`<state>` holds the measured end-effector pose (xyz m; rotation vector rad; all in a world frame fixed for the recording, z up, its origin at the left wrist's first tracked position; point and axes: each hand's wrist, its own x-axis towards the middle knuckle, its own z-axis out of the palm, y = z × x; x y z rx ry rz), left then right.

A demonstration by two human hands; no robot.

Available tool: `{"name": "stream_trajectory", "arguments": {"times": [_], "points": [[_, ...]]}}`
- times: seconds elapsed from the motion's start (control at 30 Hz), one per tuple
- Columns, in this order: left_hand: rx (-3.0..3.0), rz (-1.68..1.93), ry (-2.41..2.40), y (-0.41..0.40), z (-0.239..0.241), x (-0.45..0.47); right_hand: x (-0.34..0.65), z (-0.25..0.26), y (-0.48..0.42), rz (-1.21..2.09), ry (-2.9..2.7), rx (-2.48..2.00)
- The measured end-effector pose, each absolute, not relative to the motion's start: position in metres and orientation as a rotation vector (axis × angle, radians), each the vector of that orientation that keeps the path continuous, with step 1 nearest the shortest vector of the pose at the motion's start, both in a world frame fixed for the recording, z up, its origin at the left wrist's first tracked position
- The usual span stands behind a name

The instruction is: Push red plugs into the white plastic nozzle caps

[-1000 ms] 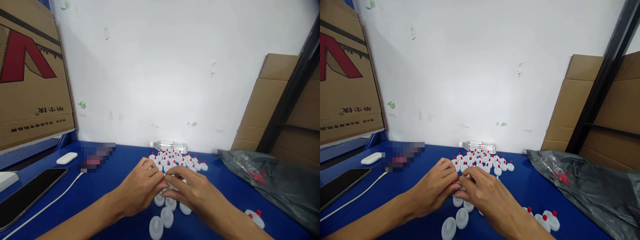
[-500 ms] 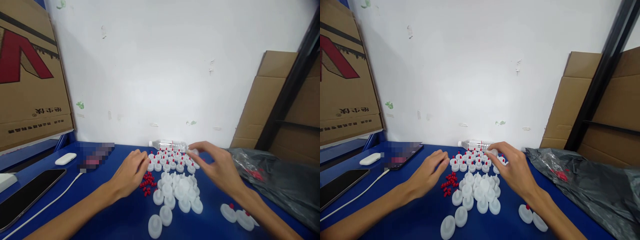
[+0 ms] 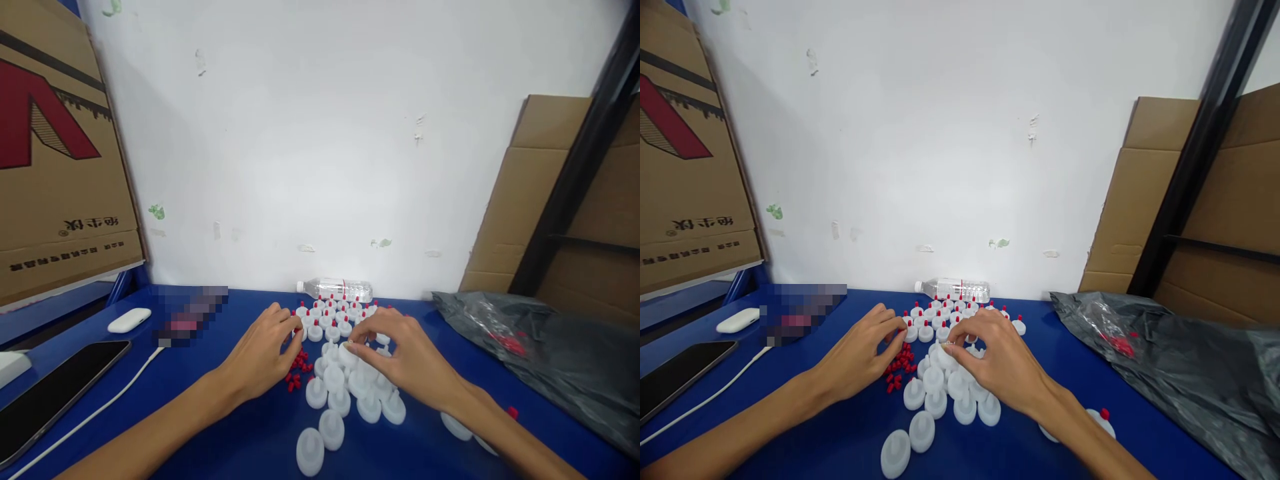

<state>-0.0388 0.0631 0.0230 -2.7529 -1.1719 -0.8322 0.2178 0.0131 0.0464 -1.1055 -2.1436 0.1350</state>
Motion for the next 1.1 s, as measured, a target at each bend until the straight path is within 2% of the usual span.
{"name": "stream_trajectory", "arguments": {"times": [0.53, 0.77, 0.97, 1.1], "points": [[-2.770, -0.790, -1.204, 0.062, 0.022, -0.037, 0.217, 0.040, 0.012, 0.113, -2.216, -1.208], [-2.755, -0.775, -1.190, 0.063, 0.019, -0.038, 0.223, 0.049, 0.015, -0.077, -2.141, -1.175], [-2.777, -0.784, -1.171, 0.063, 0.017, -0.038, 0.245, 0.073, 0.018, -0.470, -2.087, -1.221], [-2.769, -0.770, -1.134, 0.062, 0.017, -0.038, 0.268, 0.095, 0.007, -0.450, -2.098, -1.431]]}}
